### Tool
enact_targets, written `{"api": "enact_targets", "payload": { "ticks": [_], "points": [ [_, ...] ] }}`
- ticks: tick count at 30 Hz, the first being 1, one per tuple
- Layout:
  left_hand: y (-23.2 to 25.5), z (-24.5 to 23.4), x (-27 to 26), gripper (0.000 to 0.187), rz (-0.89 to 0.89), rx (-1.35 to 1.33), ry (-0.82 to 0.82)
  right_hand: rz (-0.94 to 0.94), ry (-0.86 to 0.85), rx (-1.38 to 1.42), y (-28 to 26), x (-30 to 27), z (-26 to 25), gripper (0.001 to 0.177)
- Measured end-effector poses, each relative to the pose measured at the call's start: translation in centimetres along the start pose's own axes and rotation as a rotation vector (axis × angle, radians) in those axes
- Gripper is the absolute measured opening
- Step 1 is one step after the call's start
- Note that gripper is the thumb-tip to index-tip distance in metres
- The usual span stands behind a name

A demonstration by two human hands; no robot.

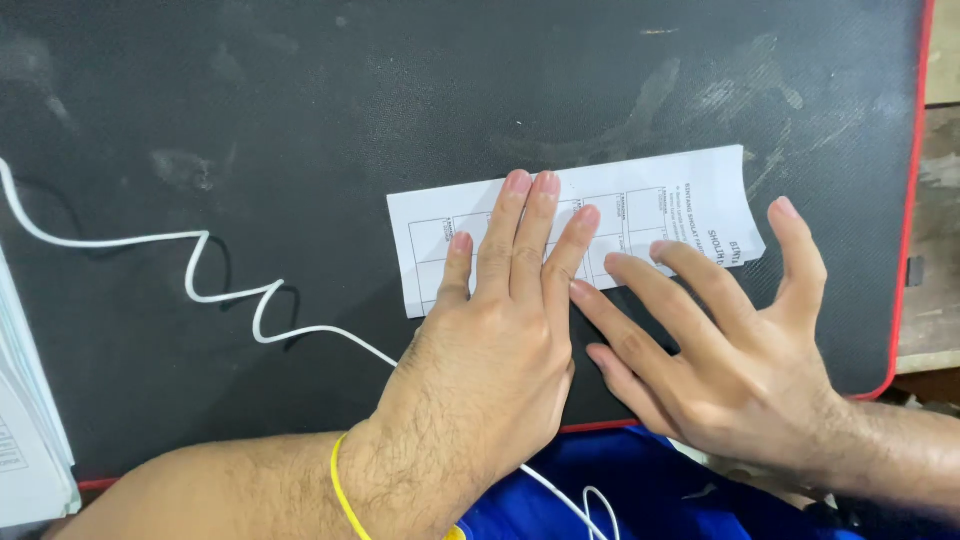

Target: Fold a printed document and insert it into an envelope

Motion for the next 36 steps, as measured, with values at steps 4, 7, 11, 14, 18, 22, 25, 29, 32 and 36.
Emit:
{"api": "enact_targets", "payload": {
  "ticks": [4,7,11,14,18,22,25,29,32,36],
  "points": [
    [-0.1,0.0,-0.1,0.079,0.001,-0.006,0.017,0.041,0.009,-0.005,-0.4,-0.3,0.1,0.033],
    [0.0,0.0,-0.1,0.079,-0.007,-0.028,0.028,0.092,0.044,-0.019,-0.4,-0.8,0.0,0.030],
    [0.0,0.0,-0.1,0.081,-0.013,-0.044,0.047,0.148,0.058,-0.035,-0.2,-1.3,-0.4,0.025],
    [0.0,0.0,-0.2,0.084,-0.005,-0.041,0.038,0.188,0.059,-0.047,0.3,-2.1,-0.4,0.019],
    [-0.1,-0.2,-0.1,0.084,0.011,-0.018,0.023,0.221,0.056,-0.090,1.5,-3.8,-0.3,0.016],
    [-0.1,-0.4,-0.1,0.090,0.008,-0.021,0.021,0.253,0.076,-0.180,2.8,-4.9,-0.3,0.014],
    [-0.1,-0.5,-0.1,0.083,0.021,0.012,0.013,0.279,0.086,-0.250,3.4,-5.4,-0.6,0.017],
    [-0.1,-0.5,0.0,0.077,0.017,0.034,0.039,0.361,0.087,-0.247,4.1,-6.6,-0.4,0.018],
    [0.0,-0.5,0.1,0.068,0.017,0.075,0.044,0.385,0.114,-0.125,4.4,-7.1,0.3,0.019],
    [0.0,-0.4,-0.1,0.066,0.021,0.104,0.001,0.273,0.257,0.067,3.9,-5.6,0.2,0.027]
  ]
}}
Point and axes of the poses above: each hand's wrist, its own x-axis towards the middle knuckle, its own z-axis out of the palm, y = z × x, the point moved 4 cm from there along x, towards the middle knuckle, and after that the axes turned 12 degrees about z, right-handed, at the moved point
